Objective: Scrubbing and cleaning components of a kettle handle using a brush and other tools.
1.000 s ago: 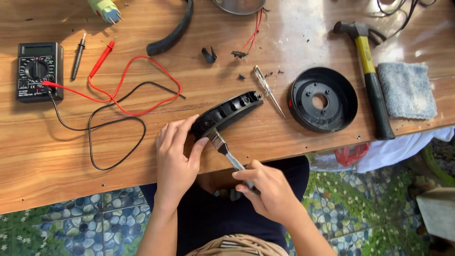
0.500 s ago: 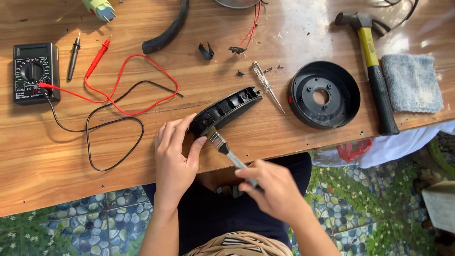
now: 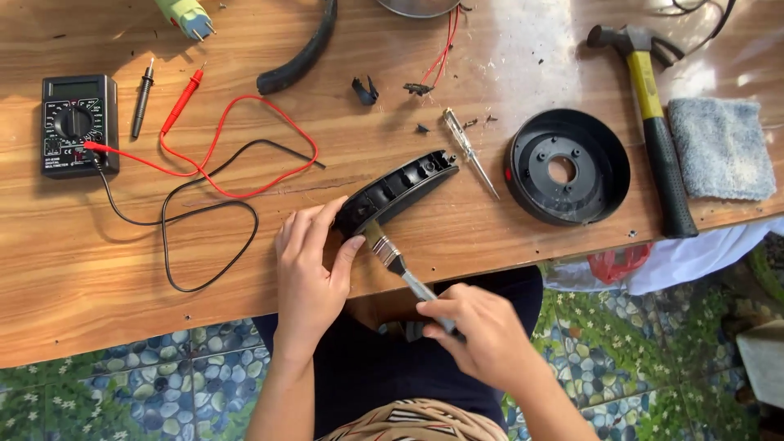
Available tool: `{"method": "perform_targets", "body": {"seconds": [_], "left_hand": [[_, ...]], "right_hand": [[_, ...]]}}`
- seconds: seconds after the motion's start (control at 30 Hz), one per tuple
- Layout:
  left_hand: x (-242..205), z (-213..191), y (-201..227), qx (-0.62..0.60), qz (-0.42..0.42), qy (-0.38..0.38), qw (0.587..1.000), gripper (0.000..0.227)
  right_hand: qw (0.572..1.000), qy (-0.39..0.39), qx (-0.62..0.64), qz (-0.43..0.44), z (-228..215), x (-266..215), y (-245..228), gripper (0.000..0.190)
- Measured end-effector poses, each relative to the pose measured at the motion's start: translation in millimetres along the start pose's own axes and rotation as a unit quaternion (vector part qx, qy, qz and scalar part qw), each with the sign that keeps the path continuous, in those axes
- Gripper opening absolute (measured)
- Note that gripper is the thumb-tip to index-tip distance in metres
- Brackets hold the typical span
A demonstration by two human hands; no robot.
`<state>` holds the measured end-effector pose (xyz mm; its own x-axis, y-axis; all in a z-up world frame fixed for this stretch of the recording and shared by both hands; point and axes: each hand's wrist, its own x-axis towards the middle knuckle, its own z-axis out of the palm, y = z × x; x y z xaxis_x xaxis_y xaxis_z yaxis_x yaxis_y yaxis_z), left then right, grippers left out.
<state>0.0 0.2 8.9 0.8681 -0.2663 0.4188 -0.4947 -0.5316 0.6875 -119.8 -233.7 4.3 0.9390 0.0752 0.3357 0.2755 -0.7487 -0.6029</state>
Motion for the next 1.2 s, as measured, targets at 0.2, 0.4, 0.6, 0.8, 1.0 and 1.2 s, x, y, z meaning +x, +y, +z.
{"method": "perform_targets", "body": {"seconds": [0.2, 0.4, 0.6, 0.8, 1.0, 1.2], "left_hand": [[1.1, 1.5, -4.8, 0.0, 0.0, 0.002, 1.0, 0.039], [-6.1, 1.1, -2.8, -0.006, -0.007, 0.0, 1.0, 0.04], [-1.1, 4.5, -8.3, -0.024, -0.013, 0.001, 1.0, 0.042], [-1.7, 1.6, -5.9, -0.006, -0.004, -0.009, 1.0, 0.04], [-2.3, 2.4, -5.6, -0.005, 0.002, -0.002, 1.0, 0.04], [-4.4, 2.3, -7.6, 0.001, -0.007, -0.008, 1.0, 0.042]], "right_hand": [[0.999, 0.041, 0.011, 0.005, 1.8, 5.4, -8.8, 0.016], [0.991, 0.111, -0.006, 0.071, 8.9, 4.9, 3.2, 0.012], [0.992, 0.123, 0.019, 0.027, 12.4, 24.5, 5.4, 0.015], [1.0, -0.006, -0.006, 0.001, 6.7, 30.6, -0.6, 0.019], [0.999, 0.035, -0.022, 0.021, 15.8, 34.9, -4.3, 0.024], [0.997, 0.07, 0.036, 0.026, 5.4, 37.4, -17.6, 0.02]]}}
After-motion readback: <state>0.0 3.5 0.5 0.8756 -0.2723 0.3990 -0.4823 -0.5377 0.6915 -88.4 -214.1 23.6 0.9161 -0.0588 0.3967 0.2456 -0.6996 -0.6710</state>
